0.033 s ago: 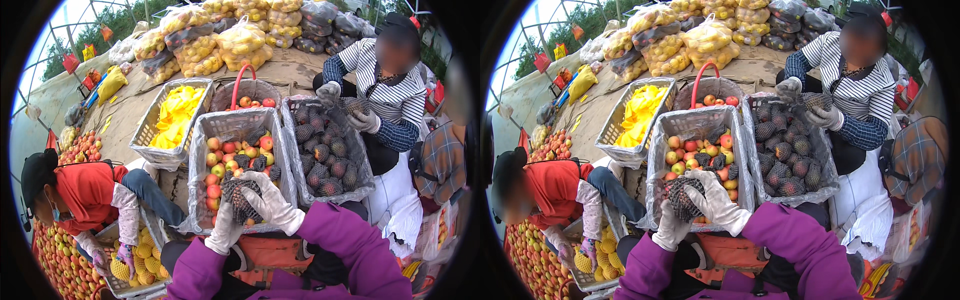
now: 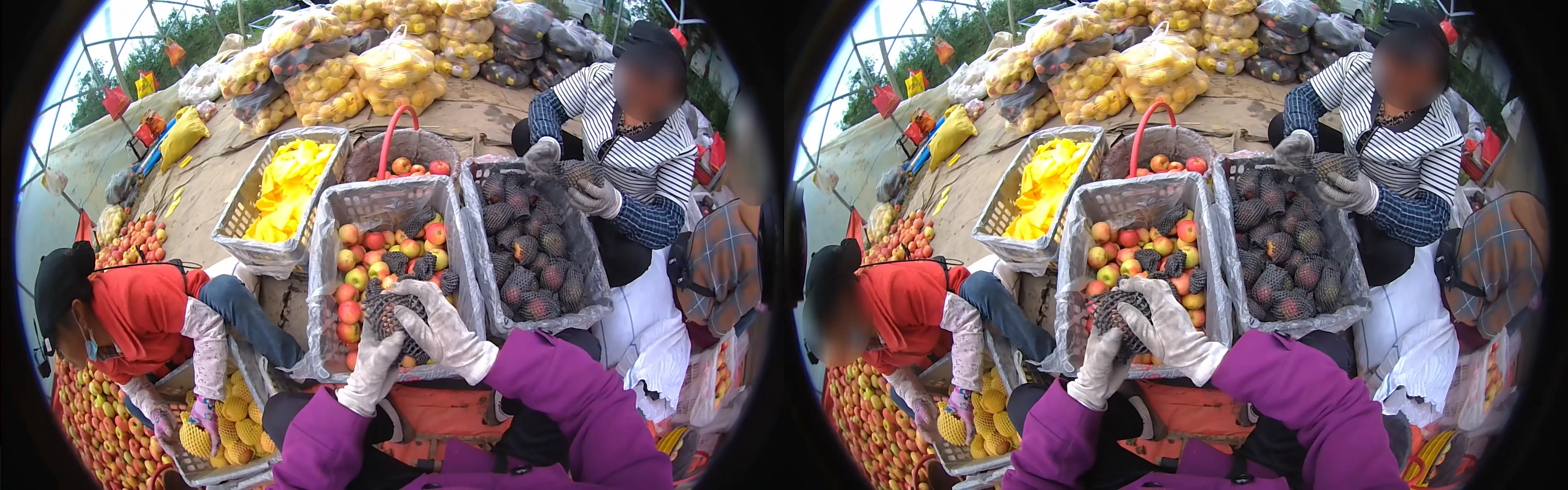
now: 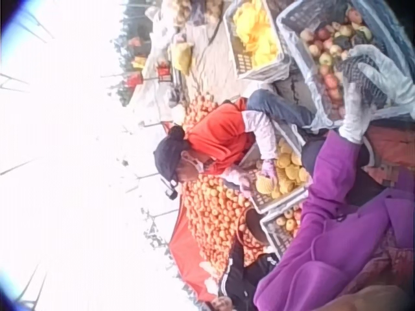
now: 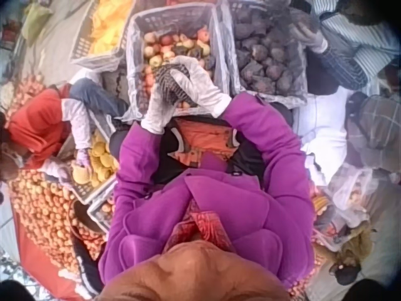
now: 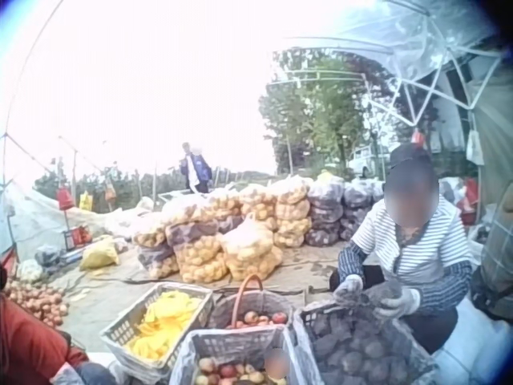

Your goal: The person places apples into black mesh bags and arranges them in a crate. They repeatedly pick apples from a nearby pile, insert each one into a mesh bag, and place the bag into a container. Other workers nearby also pack fruit.

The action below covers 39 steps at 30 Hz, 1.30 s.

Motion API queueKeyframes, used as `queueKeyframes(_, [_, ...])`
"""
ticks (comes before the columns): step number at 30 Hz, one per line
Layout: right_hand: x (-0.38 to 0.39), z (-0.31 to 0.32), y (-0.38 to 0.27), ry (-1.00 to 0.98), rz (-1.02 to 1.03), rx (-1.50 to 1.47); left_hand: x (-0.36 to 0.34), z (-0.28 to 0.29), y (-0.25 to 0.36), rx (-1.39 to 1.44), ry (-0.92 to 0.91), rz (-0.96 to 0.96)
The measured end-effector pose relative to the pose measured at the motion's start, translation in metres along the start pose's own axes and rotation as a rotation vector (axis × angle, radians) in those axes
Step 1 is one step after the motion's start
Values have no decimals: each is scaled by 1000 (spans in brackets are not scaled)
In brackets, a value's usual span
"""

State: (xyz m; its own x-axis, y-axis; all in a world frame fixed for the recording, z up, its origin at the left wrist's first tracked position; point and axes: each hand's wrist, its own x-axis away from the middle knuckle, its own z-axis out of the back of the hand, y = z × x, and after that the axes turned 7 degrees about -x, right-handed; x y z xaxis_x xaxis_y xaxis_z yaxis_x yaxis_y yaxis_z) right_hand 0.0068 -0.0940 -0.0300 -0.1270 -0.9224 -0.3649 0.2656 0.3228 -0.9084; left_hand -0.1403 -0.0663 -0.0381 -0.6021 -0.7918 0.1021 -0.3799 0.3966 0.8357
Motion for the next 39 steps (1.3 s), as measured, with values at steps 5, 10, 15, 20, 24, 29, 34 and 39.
queueKeyframes(5, [-3, 1, 3, -37, -36, -54, -2, -8, 2, -36, 214, 24])
queueKeyframes(10, [4, 1, -10, -167, 181, 89, -4, -2, 5, 15, 284, 22])
queueKeyframes(15, [8, -1, -2, -93, -46, -238, -8, 4, 10, -408, 385, -132])
queueKeyframes(20, [5, -3, -7, -77, -226, -521, -15, 21, 1, -728, 531, -321])
queueKeyframes(24, [1, 0, -10, 1, -281, -508, -13, 6, 30, -219, 485, -331])
queueKeyframes(29, [1, -5, -4, 32, -263, -537, -7, 1, 20, -746, 202, -471])
queueKeyframes(34, [1, -7, -1, 56, -258, -621, -8, 1, 4, -854, 277, -498])
queueKeyframes(39, [-2, -5, -9, 88, -312, -690, -6, -16, 15, -1033, 270, -789])
